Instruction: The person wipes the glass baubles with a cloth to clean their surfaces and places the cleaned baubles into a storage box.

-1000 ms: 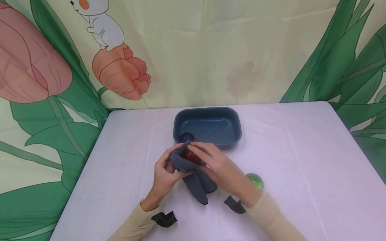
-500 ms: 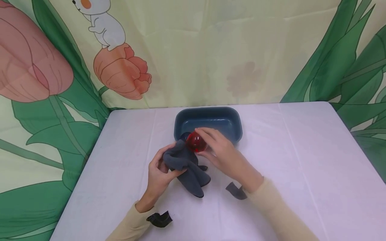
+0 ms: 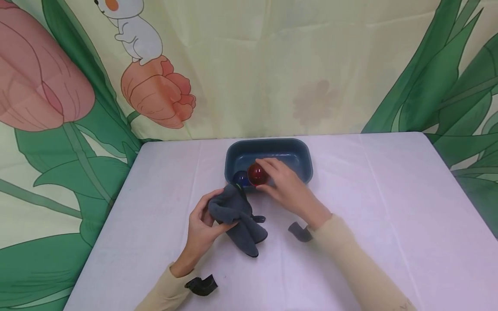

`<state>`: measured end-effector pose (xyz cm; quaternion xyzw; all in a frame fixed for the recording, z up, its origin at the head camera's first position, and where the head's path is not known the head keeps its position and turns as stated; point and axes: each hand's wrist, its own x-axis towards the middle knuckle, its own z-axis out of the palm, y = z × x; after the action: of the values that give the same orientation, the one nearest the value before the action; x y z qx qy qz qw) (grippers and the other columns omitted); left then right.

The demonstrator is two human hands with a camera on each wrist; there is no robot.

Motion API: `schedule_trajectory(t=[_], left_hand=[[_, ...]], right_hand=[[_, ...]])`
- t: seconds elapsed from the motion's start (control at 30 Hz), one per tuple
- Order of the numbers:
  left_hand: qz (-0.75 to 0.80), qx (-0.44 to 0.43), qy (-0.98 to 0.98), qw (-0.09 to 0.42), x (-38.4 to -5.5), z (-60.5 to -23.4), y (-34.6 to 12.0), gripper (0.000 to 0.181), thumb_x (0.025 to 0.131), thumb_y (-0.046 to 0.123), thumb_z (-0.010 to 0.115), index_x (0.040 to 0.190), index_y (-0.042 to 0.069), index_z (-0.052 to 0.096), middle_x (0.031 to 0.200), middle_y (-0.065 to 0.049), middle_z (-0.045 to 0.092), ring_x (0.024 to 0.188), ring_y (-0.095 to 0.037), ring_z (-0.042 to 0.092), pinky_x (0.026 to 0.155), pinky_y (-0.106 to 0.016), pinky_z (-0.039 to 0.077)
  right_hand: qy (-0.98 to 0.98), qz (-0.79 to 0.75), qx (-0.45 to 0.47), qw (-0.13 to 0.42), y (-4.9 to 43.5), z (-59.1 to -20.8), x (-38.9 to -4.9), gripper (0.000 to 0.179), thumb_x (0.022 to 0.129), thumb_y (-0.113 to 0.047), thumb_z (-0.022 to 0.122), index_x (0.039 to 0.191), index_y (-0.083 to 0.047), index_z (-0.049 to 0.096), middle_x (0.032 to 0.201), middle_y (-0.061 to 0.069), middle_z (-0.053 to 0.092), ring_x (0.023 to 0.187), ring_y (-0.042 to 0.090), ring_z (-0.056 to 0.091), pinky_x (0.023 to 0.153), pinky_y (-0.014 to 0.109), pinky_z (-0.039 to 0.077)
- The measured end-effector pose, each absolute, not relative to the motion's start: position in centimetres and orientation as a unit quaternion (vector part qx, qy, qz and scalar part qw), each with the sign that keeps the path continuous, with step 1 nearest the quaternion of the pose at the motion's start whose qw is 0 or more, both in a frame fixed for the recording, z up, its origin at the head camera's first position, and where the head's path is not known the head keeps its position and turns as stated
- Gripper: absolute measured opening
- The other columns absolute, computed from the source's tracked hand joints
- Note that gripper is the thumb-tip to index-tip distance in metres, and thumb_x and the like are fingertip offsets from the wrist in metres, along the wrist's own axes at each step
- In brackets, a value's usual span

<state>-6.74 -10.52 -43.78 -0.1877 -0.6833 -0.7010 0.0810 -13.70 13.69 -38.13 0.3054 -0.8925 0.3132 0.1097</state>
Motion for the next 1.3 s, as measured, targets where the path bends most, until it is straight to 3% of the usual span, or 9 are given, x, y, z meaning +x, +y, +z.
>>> schedule_trajectory(t=[0.53,1.03,1.3], left_hand=[[-0.692,-0.193,-0.690,0.087,-6.4,-44.0,-10.7,0.075,0.074,-0.011,0.080,0.141,0.003,0.049,0.141,-0.018,0.052,0.129,-0.021,0.053,0.110,-0.028,0.043],[-0.686,-0.195,-0.698,0.062,-6.4,-44.0,-10.5,0.077,0.073,-0.010,0.081,0.142,0.005,0.048,0.142,-0.017,0.051,0.128,-0.020,0.053,0.108,-0.026,0.045],[-0.685,-0.191,-0.701,0.054,-6.5,-44.1,-10.5,0.078,0.073,-0.010,0.081,0.142,0.007,0.049,0.142,-0.015,0.051,0.125,-0.020,0.055,0.103,-0.022,0.048]], right_hand=[[-0.928,0.293,0.228,0.041,12.9,-39.5,-15.8,0.067,0.087,-0.019,0.077,0.143,0.003,0.047,0.134,0.023,0.055,0.117,0.036,0.058,0.092,0.048,0.056],[-0.933,0.298,0.196,-0.039,13.3,-40.7,-17.7,0.064,0.092,-0.020,0.072,0.143,0.007,0.045,0.136,0.029,0.052,0.120,0.041,0.055,0.100,0.054,0.050],[-0.935,0.286,0.192,-0.079,13.3,-41.0,-18.7,0.062,0.093,-0.021,0.071,0.141,0.010,0.046,0.132,0.030,0.055,0.110,0.037,0.057,0.090,0.048,0.053]])
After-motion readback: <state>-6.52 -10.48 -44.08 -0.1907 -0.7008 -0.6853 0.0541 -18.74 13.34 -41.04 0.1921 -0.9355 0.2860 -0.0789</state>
